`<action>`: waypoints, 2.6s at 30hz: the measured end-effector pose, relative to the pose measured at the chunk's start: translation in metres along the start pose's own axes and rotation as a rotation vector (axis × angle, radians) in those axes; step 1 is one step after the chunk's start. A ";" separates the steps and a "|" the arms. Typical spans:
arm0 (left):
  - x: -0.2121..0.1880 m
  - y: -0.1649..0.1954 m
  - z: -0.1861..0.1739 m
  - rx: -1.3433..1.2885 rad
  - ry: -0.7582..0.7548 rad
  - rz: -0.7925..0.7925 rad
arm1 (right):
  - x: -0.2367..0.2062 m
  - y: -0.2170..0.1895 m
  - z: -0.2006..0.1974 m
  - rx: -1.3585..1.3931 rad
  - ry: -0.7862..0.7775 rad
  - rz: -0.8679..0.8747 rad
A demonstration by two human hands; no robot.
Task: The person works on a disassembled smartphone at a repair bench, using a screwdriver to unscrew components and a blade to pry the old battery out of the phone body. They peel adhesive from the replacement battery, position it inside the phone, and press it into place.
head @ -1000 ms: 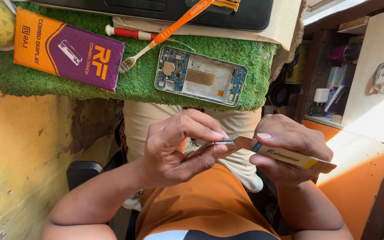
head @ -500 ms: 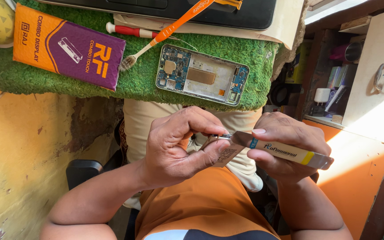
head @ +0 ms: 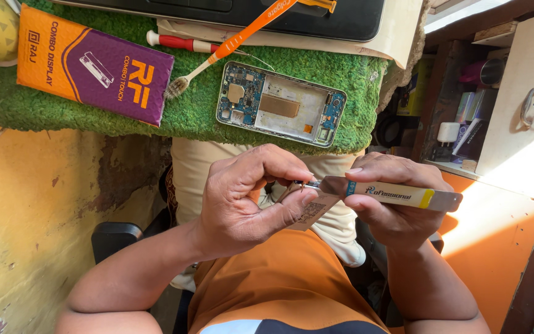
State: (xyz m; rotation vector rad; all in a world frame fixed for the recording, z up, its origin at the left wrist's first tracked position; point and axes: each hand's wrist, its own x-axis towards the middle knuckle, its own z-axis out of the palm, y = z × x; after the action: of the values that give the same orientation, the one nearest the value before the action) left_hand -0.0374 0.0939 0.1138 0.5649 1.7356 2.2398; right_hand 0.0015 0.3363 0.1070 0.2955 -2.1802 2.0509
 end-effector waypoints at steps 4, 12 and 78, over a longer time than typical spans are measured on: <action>0.000 0.000 -0.001 0.009 -0.004 -0.008 | 0.002 0.005 0.001 0.032 0.006 -0.016; 0.015 0.008 -0.010 0.060 0.063 -0.067 | 0.007 -0.003 0.012 0.221 0.150 0.146; 0.024 0.009 -0.045 -0.079 0.258 -0.081 | 0.029 -0.006 0.028 -0.884 0.193 -0.134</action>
State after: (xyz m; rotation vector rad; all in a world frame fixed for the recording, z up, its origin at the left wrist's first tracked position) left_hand -0.0786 0.0623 0.1166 0.1913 1.7392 2.3970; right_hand -0.0243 0.3070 0.1177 0.1188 -2.5721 0.8513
